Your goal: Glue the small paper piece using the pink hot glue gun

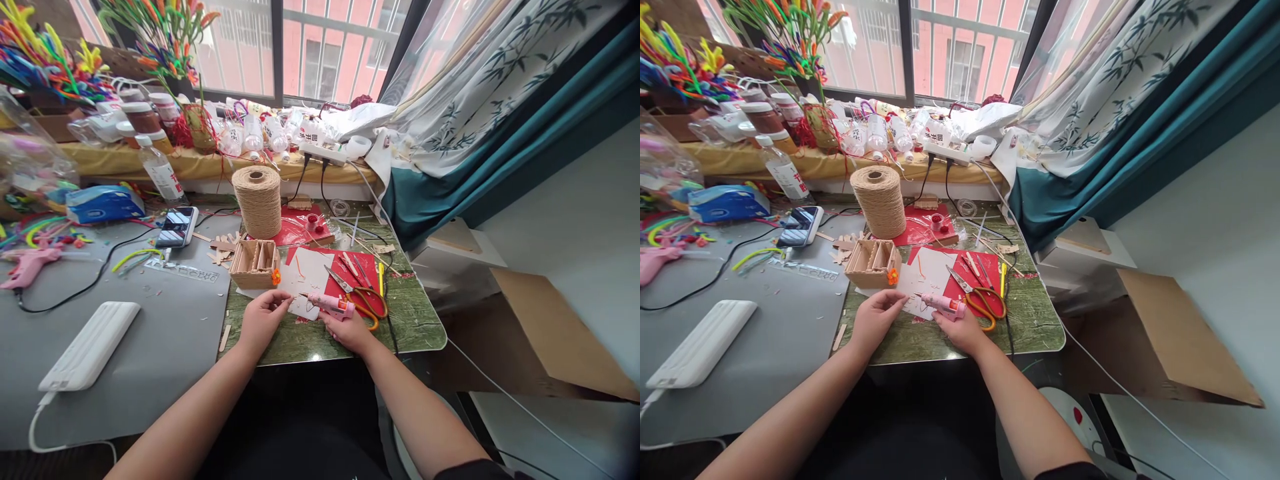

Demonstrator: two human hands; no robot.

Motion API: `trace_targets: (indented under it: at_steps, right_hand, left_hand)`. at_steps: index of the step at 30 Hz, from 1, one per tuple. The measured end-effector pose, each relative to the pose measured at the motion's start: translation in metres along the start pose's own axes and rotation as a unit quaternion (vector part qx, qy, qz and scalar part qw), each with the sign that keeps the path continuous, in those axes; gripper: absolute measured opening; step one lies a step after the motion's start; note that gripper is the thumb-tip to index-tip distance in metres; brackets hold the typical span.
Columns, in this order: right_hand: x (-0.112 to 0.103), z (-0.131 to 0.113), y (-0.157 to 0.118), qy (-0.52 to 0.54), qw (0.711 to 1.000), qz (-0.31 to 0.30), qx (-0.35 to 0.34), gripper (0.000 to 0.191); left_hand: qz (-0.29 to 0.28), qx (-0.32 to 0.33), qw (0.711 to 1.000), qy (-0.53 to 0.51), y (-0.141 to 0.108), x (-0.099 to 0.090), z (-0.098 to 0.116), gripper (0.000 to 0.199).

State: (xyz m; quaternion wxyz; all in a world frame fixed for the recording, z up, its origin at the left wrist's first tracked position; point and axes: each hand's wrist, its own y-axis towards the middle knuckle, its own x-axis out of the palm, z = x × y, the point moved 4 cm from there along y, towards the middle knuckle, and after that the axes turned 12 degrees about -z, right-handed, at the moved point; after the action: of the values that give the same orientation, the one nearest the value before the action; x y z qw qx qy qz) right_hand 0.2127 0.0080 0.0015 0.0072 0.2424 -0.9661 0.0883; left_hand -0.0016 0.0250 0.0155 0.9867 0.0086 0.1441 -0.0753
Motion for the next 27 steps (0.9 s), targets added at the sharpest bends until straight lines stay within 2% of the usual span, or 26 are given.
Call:
trace_targets:
  at_steps: [4, 9, 16, 27]
  right_hand:
    - [0.005, -0.012, 0.000, -0.031, 0.999, -0.005, -0.043, 0.045]
    - [0.010, -0.019, 0.001, -0.020, 0.994, -0.044, -0.098, 0.042]
    - [0.010, -0.017, 0.000, -0.035, 0.992, -0.055, -0.104, 0.041]
    - [0.010, -0.016, 0.002, -0.042, 0.992, -0.064, -0.101, 0.042]
  left_hand:
    - [-0.004, 0.012, 1.000, 0.028, 0.000, 0.000, 0.001, 0.024]
    - [0.002, 0.041, 0.998, 0.053, 0.000, -0.001, 0.004, 0.023]
    - [0.006, 0.078, 0.994, 0.070, -0.001, -0.001, 0.006, 0.020]
    - [0.011, 0.066, 0.995, 0.076, -0.001, -0.002, 0.001, 0.017]
